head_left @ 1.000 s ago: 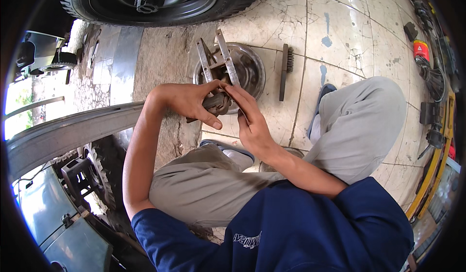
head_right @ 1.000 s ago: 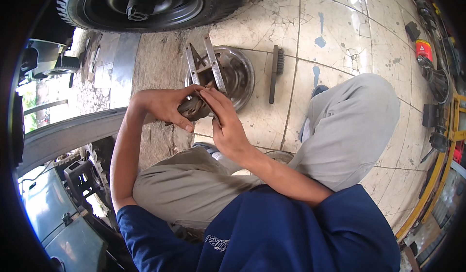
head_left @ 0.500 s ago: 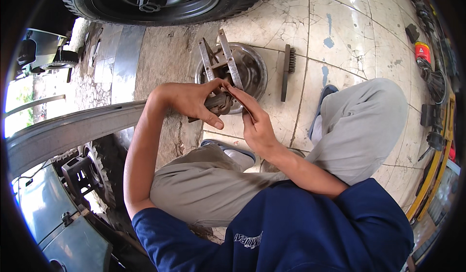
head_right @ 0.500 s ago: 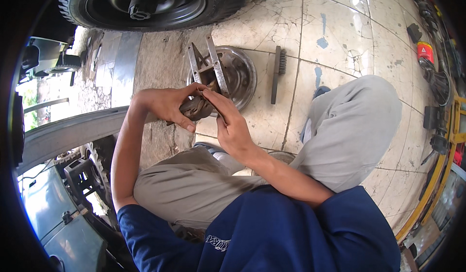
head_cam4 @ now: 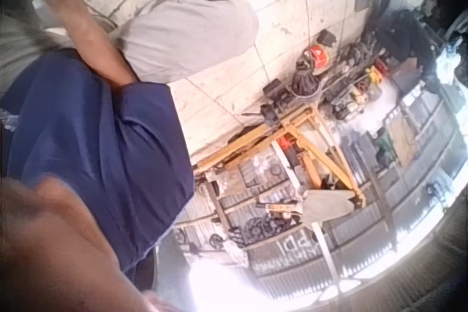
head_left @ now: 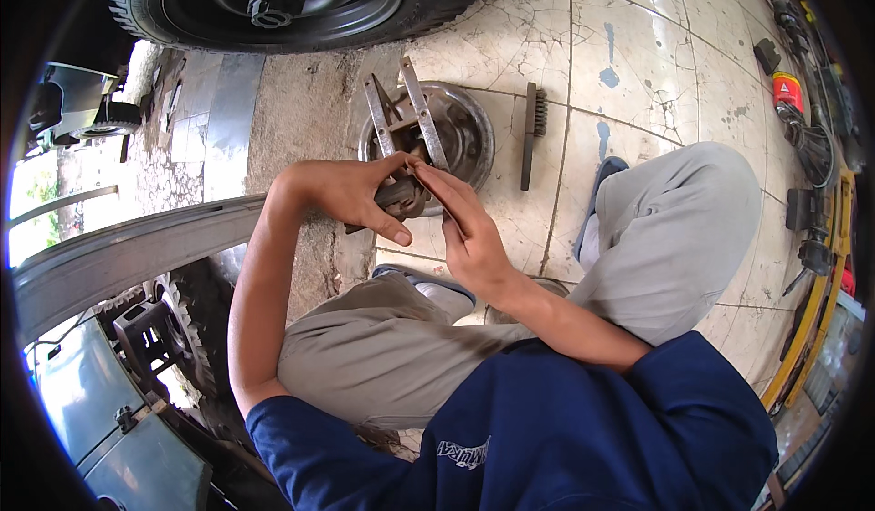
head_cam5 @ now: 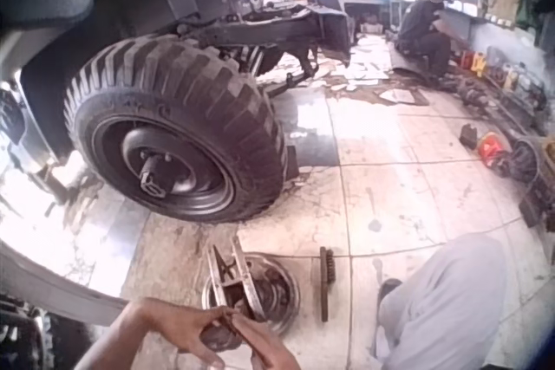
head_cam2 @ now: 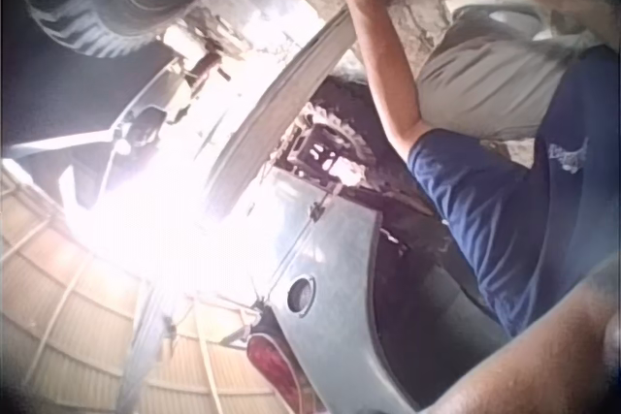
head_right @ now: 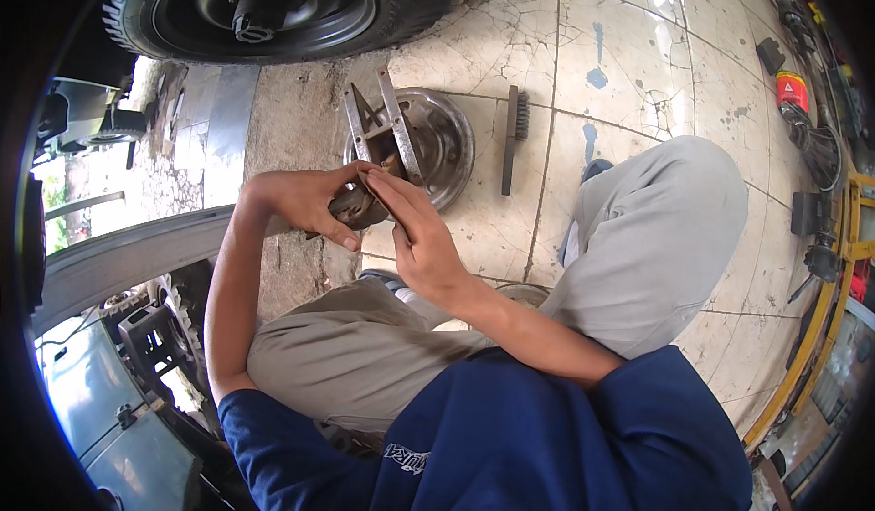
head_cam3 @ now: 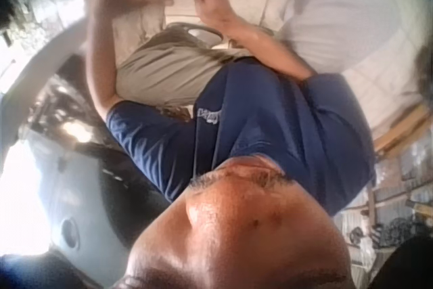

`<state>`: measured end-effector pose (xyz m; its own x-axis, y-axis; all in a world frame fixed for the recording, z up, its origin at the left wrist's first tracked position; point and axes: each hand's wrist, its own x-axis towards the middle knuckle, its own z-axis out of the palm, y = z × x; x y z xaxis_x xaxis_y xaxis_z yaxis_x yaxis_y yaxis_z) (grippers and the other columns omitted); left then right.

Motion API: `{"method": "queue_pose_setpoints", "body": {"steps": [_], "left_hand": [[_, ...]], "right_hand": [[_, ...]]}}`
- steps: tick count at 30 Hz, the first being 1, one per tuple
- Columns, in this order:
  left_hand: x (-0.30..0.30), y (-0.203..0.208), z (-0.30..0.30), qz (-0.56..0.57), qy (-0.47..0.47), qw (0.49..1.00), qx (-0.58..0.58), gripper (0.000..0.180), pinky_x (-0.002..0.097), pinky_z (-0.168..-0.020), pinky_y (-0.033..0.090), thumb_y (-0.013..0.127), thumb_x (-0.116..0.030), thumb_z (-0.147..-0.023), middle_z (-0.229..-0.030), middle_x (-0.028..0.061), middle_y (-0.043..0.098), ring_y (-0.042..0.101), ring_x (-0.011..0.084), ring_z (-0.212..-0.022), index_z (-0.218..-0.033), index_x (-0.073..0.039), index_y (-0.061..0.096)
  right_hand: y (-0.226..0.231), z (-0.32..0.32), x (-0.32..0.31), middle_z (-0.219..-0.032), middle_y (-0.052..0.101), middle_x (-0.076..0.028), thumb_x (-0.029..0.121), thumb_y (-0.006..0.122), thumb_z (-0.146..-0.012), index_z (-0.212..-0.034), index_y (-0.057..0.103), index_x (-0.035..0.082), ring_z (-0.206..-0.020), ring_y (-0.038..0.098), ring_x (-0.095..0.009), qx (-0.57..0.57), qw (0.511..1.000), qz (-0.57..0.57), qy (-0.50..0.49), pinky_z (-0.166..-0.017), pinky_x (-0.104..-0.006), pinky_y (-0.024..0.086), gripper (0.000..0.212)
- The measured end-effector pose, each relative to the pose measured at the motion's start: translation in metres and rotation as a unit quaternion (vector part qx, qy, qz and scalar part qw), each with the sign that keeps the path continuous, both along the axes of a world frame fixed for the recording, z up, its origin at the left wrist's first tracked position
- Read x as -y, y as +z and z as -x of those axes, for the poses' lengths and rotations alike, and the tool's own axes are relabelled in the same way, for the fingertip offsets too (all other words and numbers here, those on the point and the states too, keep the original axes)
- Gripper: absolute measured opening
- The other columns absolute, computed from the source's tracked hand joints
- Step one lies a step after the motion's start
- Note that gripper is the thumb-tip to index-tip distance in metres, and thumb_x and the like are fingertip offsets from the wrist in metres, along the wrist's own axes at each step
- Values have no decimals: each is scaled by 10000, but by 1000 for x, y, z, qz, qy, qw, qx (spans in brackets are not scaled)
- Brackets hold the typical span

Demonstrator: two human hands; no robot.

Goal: The person sits on the floor and scrubs a brake drum assembly with a wire brush, repeatedly rotating the part to clean different surfaces. The person holds the assembly in one hand and uses the brush with the other, occasionally repositioning the part to reach additional areas.

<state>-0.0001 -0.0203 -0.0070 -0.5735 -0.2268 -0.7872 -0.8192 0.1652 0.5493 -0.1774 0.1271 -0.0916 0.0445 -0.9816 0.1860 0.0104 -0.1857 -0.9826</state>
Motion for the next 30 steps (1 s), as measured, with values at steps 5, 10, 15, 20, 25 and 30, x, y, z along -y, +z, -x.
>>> {"method": "queue_pose_setpoints", "body": {"steps": [5, 10, 15, 20, 25, 30], "left_hand": [[0, -1, 0, -9, 4, 1000, -14, 1222, 374, -982, 502, 868, -658, -683, -1240, 235, 660, 656, 323, -1139, -1546, -6, 298], [3, -2, 2, -14, -14, 1000, 17, 1218, 372, -961, 509, 872, -644, -687, -1226, 233, 666, 663, 322, -1116, -1547, -5, 294], [2, 1, 2, -20, -1, 1000, 15, 1246, 390, -992, 500, 908, -587, -686, -1276, 227, 635, 640, 315, -1167, -1568, -11, 243], [3, 0, 2, -31, -1, 999, 18, 1257, 390, -986, 503, 909, -592, -682, -1279, 233, 633, 641, 319, -1168, -1570, -13, 233], [2, -3, 1, -5, -14, 1000, 24, 1259, 380, -925, 523, 882, -653, -673, -1225, 233, 661, 669, 317, -1090, -1556, -11, 256], [0, 5, 5, -27, 2, 999, 25, 1271, 391, -981, 508, 892, -634, -672, -1280, 252, 631, 648, 334, -1156, -1569, -20, 232]], "right_hand": [[-8, -2, 0, -1487, 496, -171, -204, 470, -821, -1469, 514, 40, -1371, 480, -360, -30, 999, 1, -23, -1159, -431, 387, 694], [-8, -1, -1, -1476, 504, -166, -202, 482, -815, -1467, 514, 29, -1362, 482, -359, -11, 1000, 7, -20, -1156, -426, 388, 692], [-2, -1, -1, -1420, 530, -173, -200, 486, -801, -1453, 528, 30, -1309, 500, -368, -21, 1000, -1, -23, -1132, -432, 391, 693], [-11, -1, 0, -1390, 536, -185, -197, 476, -797, -1436, 540, 23, -1275, 508, -373, -20, 999, 11, -33, -1120, -439, 390, 679], [-10, 0, 1, -1391, 536, -189, -189, 477, -815, -1446, 539, 48, -1294, 505, -373, -1, 1000, 17, -25, -1133, -446, 382, 676], [-8, 0, 0, -1415, 531, -176, -191, 426, -838, -1438, 542, 46, -1343, 498, -339, -19, 999, -35, -14, -1172, -402, 357, 655]]}}
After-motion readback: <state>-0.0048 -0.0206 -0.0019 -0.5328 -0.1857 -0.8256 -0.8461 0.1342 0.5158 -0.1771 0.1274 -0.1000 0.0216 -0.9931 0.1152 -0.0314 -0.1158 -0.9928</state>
